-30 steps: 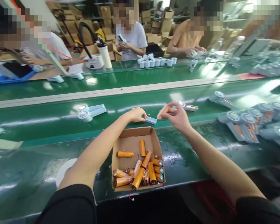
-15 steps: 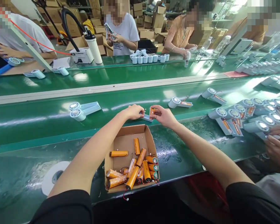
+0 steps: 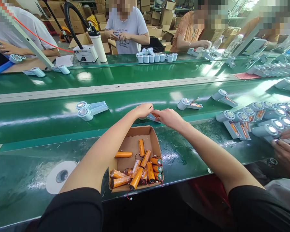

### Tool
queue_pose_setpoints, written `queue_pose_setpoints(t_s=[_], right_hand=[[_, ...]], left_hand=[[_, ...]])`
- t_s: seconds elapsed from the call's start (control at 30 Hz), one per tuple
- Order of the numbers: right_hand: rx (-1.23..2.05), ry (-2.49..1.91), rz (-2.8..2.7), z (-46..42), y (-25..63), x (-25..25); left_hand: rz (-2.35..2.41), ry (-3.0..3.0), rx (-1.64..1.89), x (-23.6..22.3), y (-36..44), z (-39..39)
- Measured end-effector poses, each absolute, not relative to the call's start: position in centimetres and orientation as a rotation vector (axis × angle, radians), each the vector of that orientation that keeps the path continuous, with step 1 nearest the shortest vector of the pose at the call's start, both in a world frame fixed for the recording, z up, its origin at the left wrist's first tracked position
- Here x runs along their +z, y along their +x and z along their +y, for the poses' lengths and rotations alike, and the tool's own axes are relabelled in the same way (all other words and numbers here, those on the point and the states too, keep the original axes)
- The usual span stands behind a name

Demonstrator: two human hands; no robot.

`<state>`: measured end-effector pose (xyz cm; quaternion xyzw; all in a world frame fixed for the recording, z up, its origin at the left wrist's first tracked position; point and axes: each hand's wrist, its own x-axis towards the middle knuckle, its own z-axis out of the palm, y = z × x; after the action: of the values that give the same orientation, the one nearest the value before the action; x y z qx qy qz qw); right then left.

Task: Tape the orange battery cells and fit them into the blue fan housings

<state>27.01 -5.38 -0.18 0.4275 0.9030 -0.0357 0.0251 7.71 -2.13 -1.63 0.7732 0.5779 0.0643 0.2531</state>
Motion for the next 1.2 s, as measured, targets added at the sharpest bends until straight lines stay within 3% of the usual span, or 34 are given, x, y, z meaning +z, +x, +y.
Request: queue_pose_setpoints(t_s=[0.2, 0.37, 0.6, 0.77, 0.83, 1.07, 1.2], right_hand=[[0.066, 1.227, 2.686, -5.5, 26.3, 0.1], [-0.021, 1.124, 2.648, -4.5, 25.5, -0.9], [-0.400, 0.961, 2.779, -1.6, 27.4, -1.5], [-1.088, 1.329, 2.766, -1.0, 30.3, -3.1], [-1.213, 1.454, 2.730, -0.8, 30.7, -4.0], [-1.050, 1.614, 2.782, -1.7, 30.2, -3.9], [-0.931, 1.715, 2.834, -3.0, 30.1, -3.7]], left_hand=[[1.658, 2.035, 0.265, -2.4, 8.8, -1.7], [1.680, 1.974, 0.288, -2.4, 9.6, -1.4], [1.703, 1.940, 0.321, -2.0, 10.6, -1.5], [1.697, 1.925, 0.345, -1.9, 11.1, -1.9], [1.672, 1.924, 0.346, -2.0, 11.3, -2.0], [1.655, 1.989, 0.396, 0.9, 11.0, -3.4], [1.692, 2.056, 0.595, 3.3, 4.6, -9.3]])
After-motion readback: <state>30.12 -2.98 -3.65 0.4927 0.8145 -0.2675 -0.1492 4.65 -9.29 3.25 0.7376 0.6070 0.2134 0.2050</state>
